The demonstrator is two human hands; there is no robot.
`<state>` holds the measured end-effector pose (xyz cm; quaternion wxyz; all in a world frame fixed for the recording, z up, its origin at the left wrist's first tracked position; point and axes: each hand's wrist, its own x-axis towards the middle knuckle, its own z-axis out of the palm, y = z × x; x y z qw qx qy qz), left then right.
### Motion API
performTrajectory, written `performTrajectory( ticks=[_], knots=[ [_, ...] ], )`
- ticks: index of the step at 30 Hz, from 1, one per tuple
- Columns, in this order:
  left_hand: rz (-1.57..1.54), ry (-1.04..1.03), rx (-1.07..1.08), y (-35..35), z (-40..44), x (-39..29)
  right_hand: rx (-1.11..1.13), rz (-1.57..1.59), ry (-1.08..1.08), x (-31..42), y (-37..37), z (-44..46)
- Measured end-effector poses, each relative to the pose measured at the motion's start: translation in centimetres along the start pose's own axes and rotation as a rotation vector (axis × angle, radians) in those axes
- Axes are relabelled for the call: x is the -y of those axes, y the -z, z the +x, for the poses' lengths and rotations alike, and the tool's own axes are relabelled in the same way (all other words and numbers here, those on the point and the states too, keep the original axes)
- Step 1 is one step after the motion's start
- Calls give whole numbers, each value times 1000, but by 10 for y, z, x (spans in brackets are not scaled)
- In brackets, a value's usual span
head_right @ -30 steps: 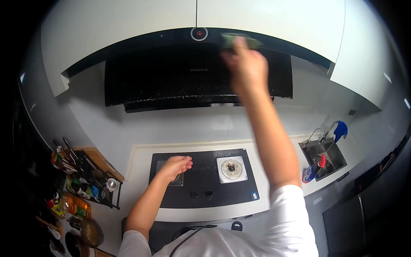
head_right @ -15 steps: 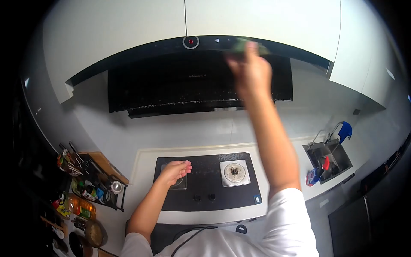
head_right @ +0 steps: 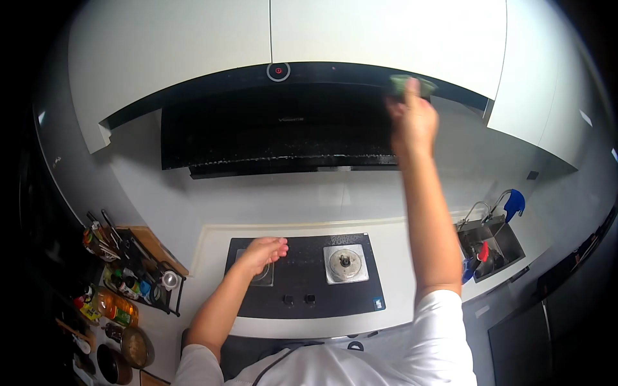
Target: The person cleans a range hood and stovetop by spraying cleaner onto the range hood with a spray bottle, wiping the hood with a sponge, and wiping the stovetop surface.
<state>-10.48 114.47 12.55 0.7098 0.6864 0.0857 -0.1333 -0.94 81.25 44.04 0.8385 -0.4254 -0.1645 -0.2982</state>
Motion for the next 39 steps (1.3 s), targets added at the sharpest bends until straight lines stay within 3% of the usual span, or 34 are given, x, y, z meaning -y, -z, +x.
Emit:
performTrajectory(
  ticks=[5, 10, 13, 18, 21, 28, 32, 33, 35, 39],
  knots=[
    [16, -125, 53, -10, -6, -41, 122, 30, -12, -47, -128, -78],
    [57, -71, 52, -22, -13, -41, 74, -18, -87, -78, -184, -94],
    [33, -19, 54, -14, -11, -24, 149, 79, -105, -69, -169, -93],
    [35, 25, 45, -17, -3, -10, 126, -289, -81, -73, -175, -91],
    [-3, 11, 78, -23, -2, -8, 153, -85, -116, -58, -150, -82],
    [-23, -100, 32, 0, -21, -5, -139, 102, -11, 13, -2, 6],
    [27, -131, -1, 21, -7, -25, -245, 17, 29, 7, -1, 16],
    [47, -157, -15, 14, -10, -46, -193, -136, -58, 3, -20, -7],
    [86, -274, -68, -6, -3, -83, 92, 34, -108, -27, -45, -29],
    [-47, -692, -118, -44, -15, -178, 49, 5, -85, 2, -6, 1]
  ],
)
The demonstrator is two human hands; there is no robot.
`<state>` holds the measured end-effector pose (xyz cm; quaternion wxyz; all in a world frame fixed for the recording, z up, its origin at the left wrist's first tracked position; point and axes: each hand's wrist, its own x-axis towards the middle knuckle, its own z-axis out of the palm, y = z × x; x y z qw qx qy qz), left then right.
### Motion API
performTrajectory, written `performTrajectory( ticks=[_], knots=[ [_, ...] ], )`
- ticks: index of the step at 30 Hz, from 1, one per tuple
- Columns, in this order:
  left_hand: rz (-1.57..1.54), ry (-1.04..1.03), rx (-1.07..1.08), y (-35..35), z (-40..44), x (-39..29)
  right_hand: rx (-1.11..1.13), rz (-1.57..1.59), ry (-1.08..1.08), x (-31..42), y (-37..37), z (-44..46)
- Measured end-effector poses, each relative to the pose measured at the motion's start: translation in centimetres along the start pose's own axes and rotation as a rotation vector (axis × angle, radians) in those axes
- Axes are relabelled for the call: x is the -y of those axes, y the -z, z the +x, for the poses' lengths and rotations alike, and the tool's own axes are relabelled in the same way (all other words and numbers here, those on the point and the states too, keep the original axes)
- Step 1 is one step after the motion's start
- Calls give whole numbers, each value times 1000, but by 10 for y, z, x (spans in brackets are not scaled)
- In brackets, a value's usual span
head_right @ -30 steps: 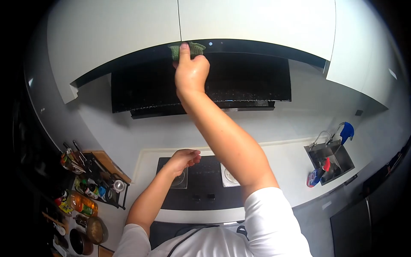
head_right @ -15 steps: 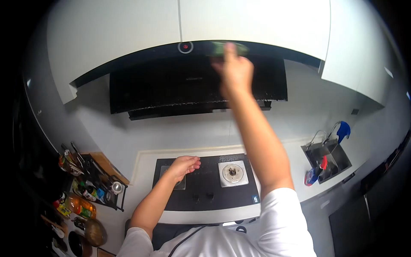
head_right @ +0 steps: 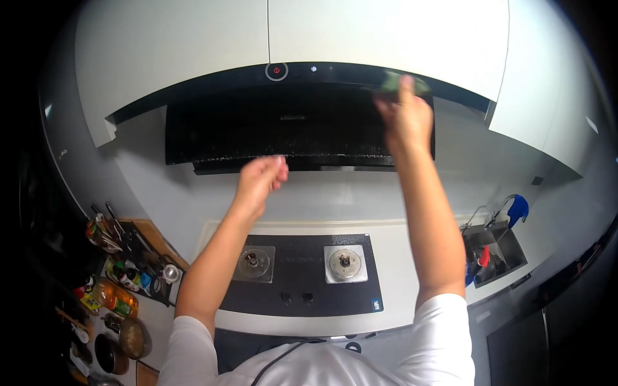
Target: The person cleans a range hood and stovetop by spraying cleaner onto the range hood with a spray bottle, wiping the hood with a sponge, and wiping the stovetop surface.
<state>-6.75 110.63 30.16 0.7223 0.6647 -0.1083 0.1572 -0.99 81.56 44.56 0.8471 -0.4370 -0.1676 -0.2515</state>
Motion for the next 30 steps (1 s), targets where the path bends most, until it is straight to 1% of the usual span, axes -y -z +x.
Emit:
performTrajectory(
  ticks=[1, 2, 3, 4, 7, 10, 11, 12, 14, 18, 22, 26, 30],
  knots=[
    [-31, -62, -68, -13, 7, -31, -23, 28, 51, 12, 15, 5],
    [-62, -122, -140, -26, 10, -62, -92, 46, 91, 21, 34, 19],
    [-99, -147, -178, -35, 17, -85, -101, 58, 100, 30, 49, 27],
    [-133, -172, -215, -43, 24, -102, -101, 52, 110, 37, 53, 27],
    [-127, -210, -267, -61, 39, -132, -59, 36, 47, 41, 61, 29],
    [-107, -220, -292, -65, 56, -137, -34, 3, 17, 48, 64, 28],
    [-111, -249, -363, -70, 57, -138, -17, -1, 9, 48, 67, 30],
    [-98, -239, -366, -74, 55, -138, -1, -5, 0, 48, 70, 30],
    [-90, -230, -306, -72, 48, -137, 23, -3, -11, 49, 71, 30],
    [-47, -134, -254, -77, 27, -129, 37, 21, -13, 52, 70, 28],
    [-51, -109, -262, -86, 31, -123, 45, 28, -8, 52, 69, 26],
    [-92, -84, -263, -98, 37, -138, 64, 17, -14, 52, 73, 29],
    [-102, -185, -275, -100, 53, -141, 48, 13, -19, 51, 74, 33]
  ],
)
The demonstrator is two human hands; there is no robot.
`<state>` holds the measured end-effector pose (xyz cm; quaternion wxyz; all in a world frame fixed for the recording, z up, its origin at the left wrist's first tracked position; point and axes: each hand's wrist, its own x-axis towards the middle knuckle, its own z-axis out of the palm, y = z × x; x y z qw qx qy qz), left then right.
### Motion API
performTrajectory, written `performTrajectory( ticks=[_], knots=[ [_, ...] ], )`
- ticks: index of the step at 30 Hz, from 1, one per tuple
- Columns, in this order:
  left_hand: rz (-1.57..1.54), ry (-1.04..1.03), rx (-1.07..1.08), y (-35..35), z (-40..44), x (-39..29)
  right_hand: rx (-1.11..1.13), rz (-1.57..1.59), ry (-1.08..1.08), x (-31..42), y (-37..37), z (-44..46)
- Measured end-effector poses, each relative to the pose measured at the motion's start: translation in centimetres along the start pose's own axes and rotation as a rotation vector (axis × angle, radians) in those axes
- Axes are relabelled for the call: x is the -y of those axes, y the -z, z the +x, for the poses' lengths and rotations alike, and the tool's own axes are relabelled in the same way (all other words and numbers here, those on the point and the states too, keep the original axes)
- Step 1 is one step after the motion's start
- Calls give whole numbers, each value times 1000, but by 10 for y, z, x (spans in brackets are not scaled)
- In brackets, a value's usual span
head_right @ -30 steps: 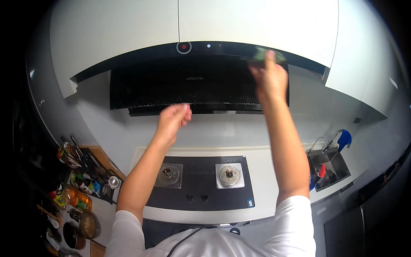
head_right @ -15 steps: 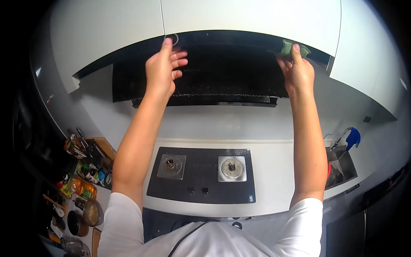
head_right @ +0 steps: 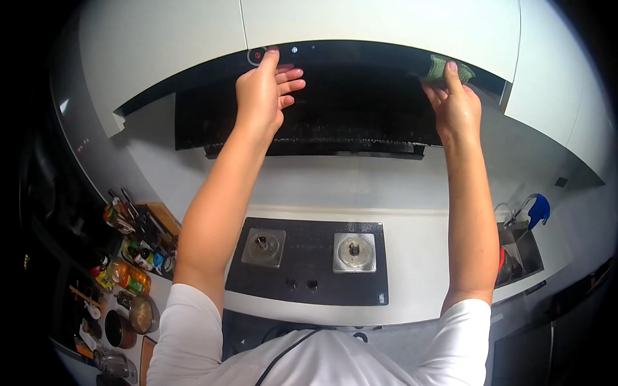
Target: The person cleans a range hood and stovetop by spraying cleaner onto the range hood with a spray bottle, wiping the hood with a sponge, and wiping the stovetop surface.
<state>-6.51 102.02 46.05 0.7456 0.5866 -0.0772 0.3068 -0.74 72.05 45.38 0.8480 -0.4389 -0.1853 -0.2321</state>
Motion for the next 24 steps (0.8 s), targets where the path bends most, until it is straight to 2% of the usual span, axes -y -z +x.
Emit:
performTrajectory(
  ticks=[4, 6, 8, 9, 12, 14, 15, 16, 18, 20, 22, 24],
  knots=[
    [132, -38, 151, 22, -16, 23, 23, 47, 9, -3, 3, 0],
    [287, 23, 283, 48, -40, 52, -30, 85, 30, -5, 2, 2],
    [376, 162, 372, 78, -63, 104, -160, 118, 63, -13, -11, 1],
    [408, 257, 386, 87, -75, 127, -163, 116, -11, -19, -32, -8],
    [458, 530, 368, 98, -103, 179, 22, -265, -243, -47, -127, -74],
    [486, 659, 396, 105, -115, 204, 198, 199, -139, -108, -182, -74],
    [530, 686, 440, 110, -118, 214, 259, 298, -162, -106, -192, -79],
    [503, 672, 476, 116, -121, 221, 341, 346, -171, -102, -184, -78],
    [448, 660, 530, 139, -135, 232, 423, 147, -128, -96, -138, -57],
    [445, 673, 505, 161, -143, 232, 317, 146, -48, -72, -79, -36],
    [434, 680, 457, 186, -151, 236, 248, 294, 112, -59, -23, -10],
    [430, 671, 397, 211, -156, 246, 130, 279, 258, -64, 3, 11]
  ],
)
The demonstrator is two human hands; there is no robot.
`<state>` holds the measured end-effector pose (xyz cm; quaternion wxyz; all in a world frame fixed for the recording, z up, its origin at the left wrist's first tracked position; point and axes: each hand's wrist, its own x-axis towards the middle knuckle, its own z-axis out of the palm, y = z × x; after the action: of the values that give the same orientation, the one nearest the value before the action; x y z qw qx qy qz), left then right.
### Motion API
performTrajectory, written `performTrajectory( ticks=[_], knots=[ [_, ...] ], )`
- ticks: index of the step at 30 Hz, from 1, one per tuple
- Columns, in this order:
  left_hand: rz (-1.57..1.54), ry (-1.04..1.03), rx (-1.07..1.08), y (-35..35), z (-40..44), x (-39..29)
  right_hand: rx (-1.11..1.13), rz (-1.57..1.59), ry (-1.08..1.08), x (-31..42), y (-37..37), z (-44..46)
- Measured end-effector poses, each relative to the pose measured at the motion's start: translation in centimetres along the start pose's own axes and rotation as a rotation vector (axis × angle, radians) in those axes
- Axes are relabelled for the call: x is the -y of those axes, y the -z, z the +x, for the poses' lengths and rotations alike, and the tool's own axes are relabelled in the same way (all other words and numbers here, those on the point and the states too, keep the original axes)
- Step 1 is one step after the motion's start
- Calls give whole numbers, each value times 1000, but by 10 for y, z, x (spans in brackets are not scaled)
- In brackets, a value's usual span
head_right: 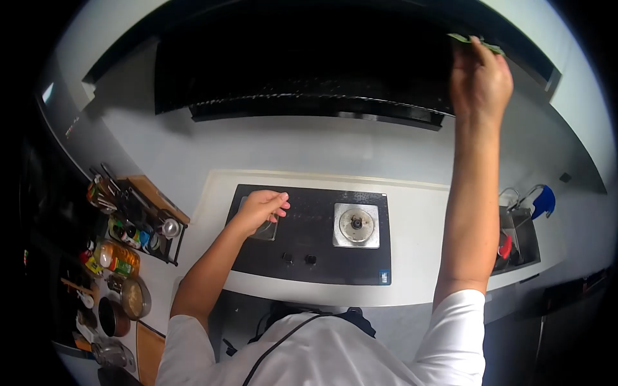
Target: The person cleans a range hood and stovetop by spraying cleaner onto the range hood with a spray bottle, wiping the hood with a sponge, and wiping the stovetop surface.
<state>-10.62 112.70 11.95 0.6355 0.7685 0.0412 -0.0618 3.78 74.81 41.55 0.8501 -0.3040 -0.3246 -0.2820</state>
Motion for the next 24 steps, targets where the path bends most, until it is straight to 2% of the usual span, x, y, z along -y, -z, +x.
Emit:
performTrajectory(
  ticks=[2, 3, 5, 7, 8, 9, 12, 14, 16, 18, 19, 20, 21, 24],
  knots=[
    [-32, 38, -57, 9, -3, 17, -85, -154, 26, -18, -39, -16],
    [-75, 31, -77, 9, -2, 32, -97, -259, -45, -34, -64, -28],
    [-119, 52, -67, 6, -4, 52, 24, -220, -207, -101, -77, -14],
    [-126, 91, -34, 4, -7, 63, -23, -155, -377, -141, -154, -44],
    [-111, 98, -44, 4, -7, 71, 210, 339, -337, -163, -186, -52],
    [-102, 107, -56, 5, -8, 79, 320, 486, -390, -173, -190, -54],
    [-135, 143, -70, 22, -9, 118, 255, 352, -584, -154, -124, -6],
    [-169, 162, -100, 33, -17, 139, 171, 205, -502, -133, -69, 24],
    [-165, 199, -101, 48, -18, 175, 143, 120, -264, -130, -39, 42],
    [66, 76, -111, 66, -23, 204, 100, 8, -241, -152, -63, 38],
    [345, -40, -256, 69, -22, 231, 75, -57, -230, -163, -75, 33],
    [362, 33, -314, 71, -31, 236, -27, -72, -253, -191, -101, 27],
    [443, 33, -343, 75, -36, 252, -31, -189, -298, -214, -145, 4],
    [556, 103, -354, 85, -54, 278, 118, 36, -527, -302, -249, -48]
  ],
)
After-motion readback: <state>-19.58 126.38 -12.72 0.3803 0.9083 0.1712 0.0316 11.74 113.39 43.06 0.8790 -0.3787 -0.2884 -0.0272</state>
